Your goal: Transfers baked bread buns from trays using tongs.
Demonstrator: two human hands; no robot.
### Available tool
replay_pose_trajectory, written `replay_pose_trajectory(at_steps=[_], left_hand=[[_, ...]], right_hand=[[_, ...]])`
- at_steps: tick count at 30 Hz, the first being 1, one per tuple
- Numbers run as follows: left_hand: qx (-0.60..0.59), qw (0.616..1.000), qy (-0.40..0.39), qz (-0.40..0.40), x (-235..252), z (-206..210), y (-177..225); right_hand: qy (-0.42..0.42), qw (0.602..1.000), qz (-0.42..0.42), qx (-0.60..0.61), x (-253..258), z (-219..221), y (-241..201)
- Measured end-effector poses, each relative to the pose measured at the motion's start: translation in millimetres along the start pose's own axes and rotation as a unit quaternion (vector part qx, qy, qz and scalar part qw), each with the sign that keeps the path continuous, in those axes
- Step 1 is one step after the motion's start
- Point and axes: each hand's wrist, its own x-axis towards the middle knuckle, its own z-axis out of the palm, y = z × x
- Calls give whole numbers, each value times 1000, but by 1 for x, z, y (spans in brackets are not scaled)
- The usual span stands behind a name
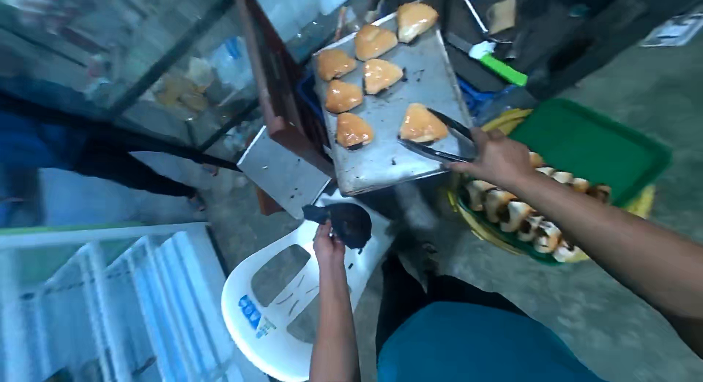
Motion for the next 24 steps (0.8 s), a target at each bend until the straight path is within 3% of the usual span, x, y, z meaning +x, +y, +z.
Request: replay_pose_trajectory(at_steps=[2, 8, 15, 20, 24], left_hand=[[-1, 1000, -23, -3, 5, 17, -2], [48, 996, -64, 43, 17, 54, 9], [177, 979, -74, 65, 39, 56, 0], [223, 968, -85, 81, 45, 59, -3], [210, 970, -85, 91, 46, 59, -1]], right_hand=[[-26, 999, 1, -32, -6, -6, -5], [5, 998, -30, -57, -2, -28, -60], [-51, 994, -29, -90, 39, 26, -138], [-56, 990, -37, -125, 50, 38, -141], [-97, 995, -22, -5, 65, 18, -130]])
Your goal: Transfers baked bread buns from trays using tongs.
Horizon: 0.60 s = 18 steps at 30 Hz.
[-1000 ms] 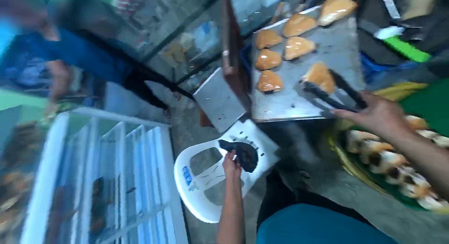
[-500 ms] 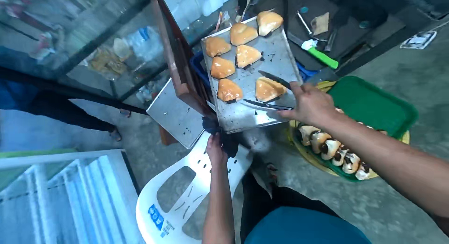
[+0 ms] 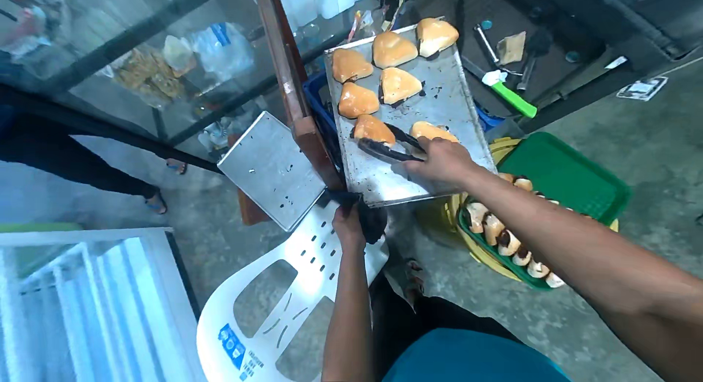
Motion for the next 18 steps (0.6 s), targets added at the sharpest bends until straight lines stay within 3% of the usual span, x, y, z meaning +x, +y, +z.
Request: replay_pose_trajectory(at_steps=[3, 5, 6, 9, 13, 16, 18], left_hand=[[0, 1000, 1, -14, -1, 0, -2], [1, 1000, 1, -17, 1, 0, -1], [-1, 1000, 1, -19, 1, -1, 0], [-1, 1000, 1, -22, -1, -2, 2], [32, 999, -1, -12, -6, 2, 6], [73, 997, 6, -18, -13, -3, 11], [80, 996, 9, -27, -18, -3, 14]], right_hand=[[-103, 963, 35, 245, -3, -15, 19], [-190, 887, 61, 416, -18, -28, 27], [-223, 858, 35, 461, -25, -33, 31], [-281, 804, -94, 515, -37, -48, 27], [-286, 772, -200, 531, -53, -75, 5], [-279, 772, -228, 524, -62, -82, -3], [-249, 798, -233, 496, -71, -81, 1]])
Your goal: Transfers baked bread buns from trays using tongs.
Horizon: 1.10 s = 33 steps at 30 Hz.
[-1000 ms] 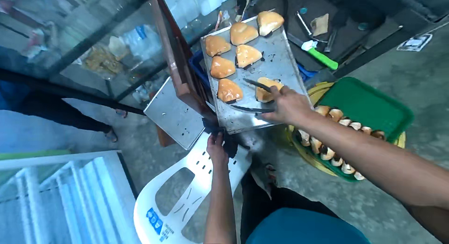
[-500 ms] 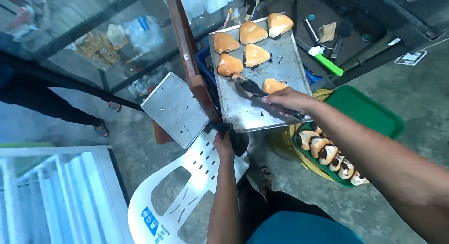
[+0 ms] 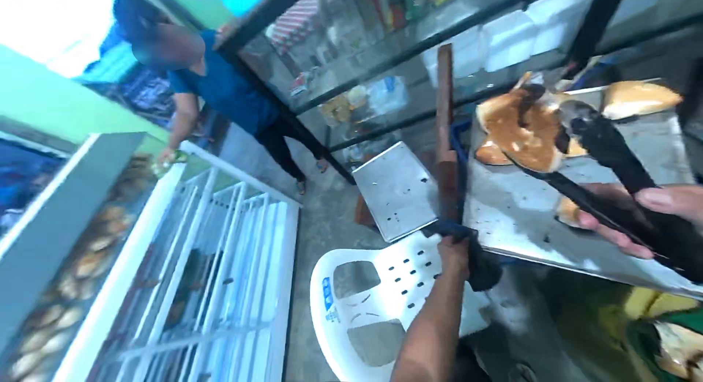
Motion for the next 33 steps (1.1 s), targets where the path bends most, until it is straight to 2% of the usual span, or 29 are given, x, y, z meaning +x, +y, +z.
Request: replay_pose_trajectory(at_steps=[3, 6, 10, 12, 16, 19, 23, 28, 33], left_hand=[[-17, 1000, -1, -4, -3, 3, -6], [-28, 1000, 3, 4, -2, 6, -12], [-25, 1000, 6, 4, -5, 9, -11], [-24, 1000, 8, 11, -10, 9, -8], [23, 999, 3, 27, -19, 5, -1], [-29, 999, -9, 35, -10, 8, -11], [-103, 994, -25, 8, -2, 11, -17], [-121, 993, -15, 2, -1, 12, -15], [-125, 992, -1, -5, 0, 13, -15]], right_hand=[[89, 982, 26, -162, -18, 0, 23], [169, 914, 72, -361, -24, -5, 68], [254, 815, 106, -510, -23, -13, 141], [262, 795, 116, -535, -26, -7, 148], [237, 804, 124, -530, -48, -5, 122], [282, 806, 125, -506, -73, -37, 108], [333, 762, 171, -529, -92, -76, 89], [280, 734, 209, -583, -72, -64, 84], [271, 715, 228, -603, -57, -67, 83]])
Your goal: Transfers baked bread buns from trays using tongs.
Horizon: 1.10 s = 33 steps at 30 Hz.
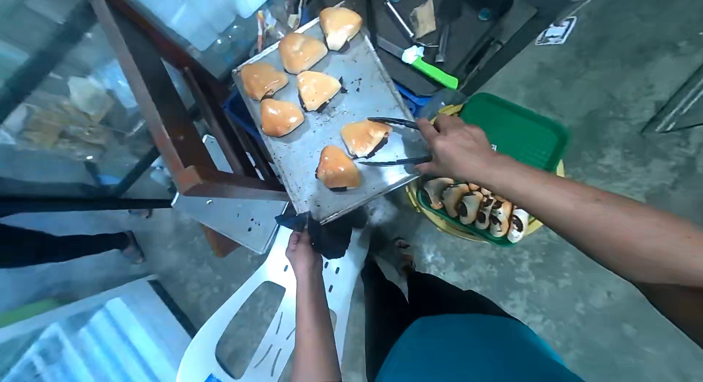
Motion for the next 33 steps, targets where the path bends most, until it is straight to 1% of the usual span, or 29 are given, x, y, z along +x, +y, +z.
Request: replay_pose_trajectory(at_steps=[4, 7, 10, 12, 14, 15, 17, 19, 20, 22, 24, 27, 29, 30, 31, 33], left_hand=[[-4, 1000, 8, -5, -1, 1, 0], [-10, 1000, 6, -11, -2, 2, 1], [2, 1000, 8, -7, -3, 2, -1], [6, 1000, 6, -3, -4, 3, 0], [19, 1000, -2, -4, -5, 1, 1], [25, 1000, -7, -8, -5, 0, 0], [35, 999, -16, -17, -5, -1, -1], [50, 998, -21, -16, -3, -3, -1], [55, 998, -24, -15, -2, -5, -2], [58, 998, -35, -14, -1, -7, -3], [56, 997, -47, -14, -1, -7, -3], [58, 997, -42, -11, -5, -6, -1], [59, 998, -31, -10, -7, -3, 0], [61, 998, -27, -10, -10, -2, 1], [64, 998, -25, -11, -11, -1, 1], [64, 998, -28, -10, -11, -3, 0]], right_hand=[[9, 1000, -16, -10, 5, -20, 2], [-23, 999, -33, -32, 15, -36, -3], [-50, 996, -59, -46, 24, -32, -2], [-70, 996, -55, -4, 26, -27, 9], [-88, 988, -43, 121, 25, -22, 30], [-91, 973, -38, 208, 19, -18, 46], [-123, 922, 0, 366, -8, -18, 82], [-120, 867, 46, 481, -44, -19, 124], [-111, 844, 72, 519, -66, -19, 147], [-75, 825, 134, 544, -113, -10, 193], [-32, 801, 243, 546, -157, 9, 234], [-1, 728, 423, 539, -207, 69, 277], [4, 684, 503, 529, -223, 108, 291], [-1, 666, 528, 527, -227, 125, 294], [-4, 660, 541, 522, -229, 141, 295], [-23, 657, 536, 530, -224, 161, 287]])
